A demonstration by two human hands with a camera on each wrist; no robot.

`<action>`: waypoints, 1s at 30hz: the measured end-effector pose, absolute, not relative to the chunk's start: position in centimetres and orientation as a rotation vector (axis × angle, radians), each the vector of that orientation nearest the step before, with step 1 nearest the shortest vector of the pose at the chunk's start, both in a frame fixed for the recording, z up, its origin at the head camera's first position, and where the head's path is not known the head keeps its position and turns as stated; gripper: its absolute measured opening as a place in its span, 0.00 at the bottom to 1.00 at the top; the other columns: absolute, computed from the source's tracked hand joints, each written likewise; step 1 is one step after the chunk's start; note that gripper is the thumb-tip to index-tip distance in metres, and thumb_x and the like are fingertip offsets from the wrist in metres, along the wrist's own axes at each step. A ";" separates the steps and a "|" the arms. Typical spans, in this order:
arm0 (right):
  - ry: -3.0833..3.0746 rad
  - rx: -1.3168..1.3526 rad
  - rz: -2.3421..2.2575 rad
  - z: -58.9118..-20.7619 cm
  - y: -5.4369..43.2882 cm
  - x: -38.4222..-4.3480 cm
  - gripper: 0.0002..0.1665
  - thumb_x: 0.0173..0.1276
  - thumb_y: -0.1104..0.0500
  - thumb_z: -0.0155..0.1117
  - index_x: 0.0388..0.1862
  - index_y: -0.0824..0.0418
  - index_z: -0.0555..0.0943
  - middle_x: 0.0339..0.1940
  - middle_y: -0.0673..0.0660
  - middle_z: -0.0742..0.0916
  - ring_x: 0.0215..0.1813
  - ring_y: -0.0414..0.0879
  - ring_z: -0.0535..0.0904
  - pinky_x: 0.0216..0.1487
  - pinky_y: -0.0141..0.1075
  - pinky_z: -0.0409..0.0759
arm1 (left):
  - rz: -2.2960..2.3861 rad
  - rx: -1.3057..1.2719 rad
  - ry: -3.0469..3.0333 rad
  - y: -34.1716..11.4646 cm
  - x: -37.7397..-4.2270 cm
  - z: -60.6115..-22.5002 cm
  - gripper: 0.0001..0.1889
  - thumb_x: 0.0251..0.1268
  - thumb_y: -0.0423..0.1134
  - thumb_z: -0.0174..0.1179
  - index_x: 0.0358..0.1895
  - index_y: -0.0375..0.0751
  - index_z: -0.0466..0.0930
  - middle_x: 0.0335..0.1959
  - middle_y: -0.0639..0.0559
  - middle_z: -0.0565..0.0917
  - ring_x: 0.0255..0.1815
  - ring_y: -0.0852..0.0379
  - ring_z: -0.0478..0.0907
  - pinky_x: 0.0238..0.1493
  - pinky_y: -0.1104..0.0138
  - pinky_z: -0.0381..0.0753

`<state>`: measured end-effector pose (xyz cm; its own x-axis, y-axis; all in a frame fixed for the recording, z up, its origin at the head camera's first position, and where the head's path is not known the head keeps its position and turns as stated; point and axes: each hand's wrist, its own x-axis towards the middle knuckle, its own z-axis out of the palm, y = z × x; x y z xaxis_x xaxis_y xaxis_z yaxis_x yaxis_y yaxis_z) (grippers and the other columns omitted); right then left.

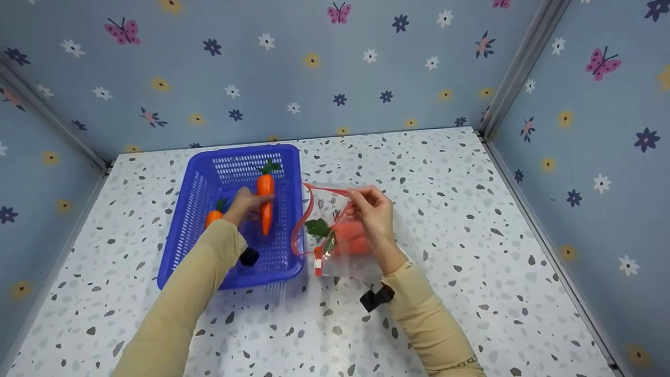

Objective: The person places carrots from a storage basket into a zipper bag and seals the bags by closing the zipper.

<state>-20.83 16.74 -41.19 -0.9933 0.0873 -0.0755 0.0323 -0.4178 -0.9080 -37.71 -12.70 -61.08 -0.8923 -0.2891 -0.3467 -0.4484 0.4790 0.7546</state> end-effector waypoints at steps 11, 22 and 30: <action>-1.654 -0.170 2.641 -41.0 16.7 -20.9 0.09 0.62 0.68 0.55 0.24 0.60 0.78 0.18 0.54 0.77 0.16 0.41 0.71 0.18 0.27 0.72 | 1.389 -0.560 2.597 -11.3 -31.3 -48.7 0.32 0.41 0.59 0.65 0.41 0.33 0.72 0.28 0.47 0.75 0.24 0.56 0.73 0.25 0.62 0.79; -1.669 -0.165 2.622 -41.0 16.6 -21.0 0.09 0.62 0.68 0.55 0.24 0.61 0.78 0.19 0.54 0.77 0.16 0.41 0.71 0.18 0.27 0.72 | 1.456 -0.365 2.659 -10.3 -25.5 -40.0 0.26 0.54 0.48 0.61 0.48 0.29 0.73 0.38 0.39 0.78 0.33 0.50 0.75 0.36 0.63 0.78; -1.692 -0.174 2.606 -41.1 16.5 -20.9 0.07 0.61 0.67 0.57 0.25 0.60 0.78 0.19 0.54 0.77 0.16 0.41 0.71 0.18 0.27 0.73 | 1.504 -0.205 2.689 -9.8 -23.4 -38.9 0.24 0.53 0.45 0.62 0.48 0.31 0.74 0.40 0.39 0.79 0.38 0.48 0.76 0.41 0.61 0.77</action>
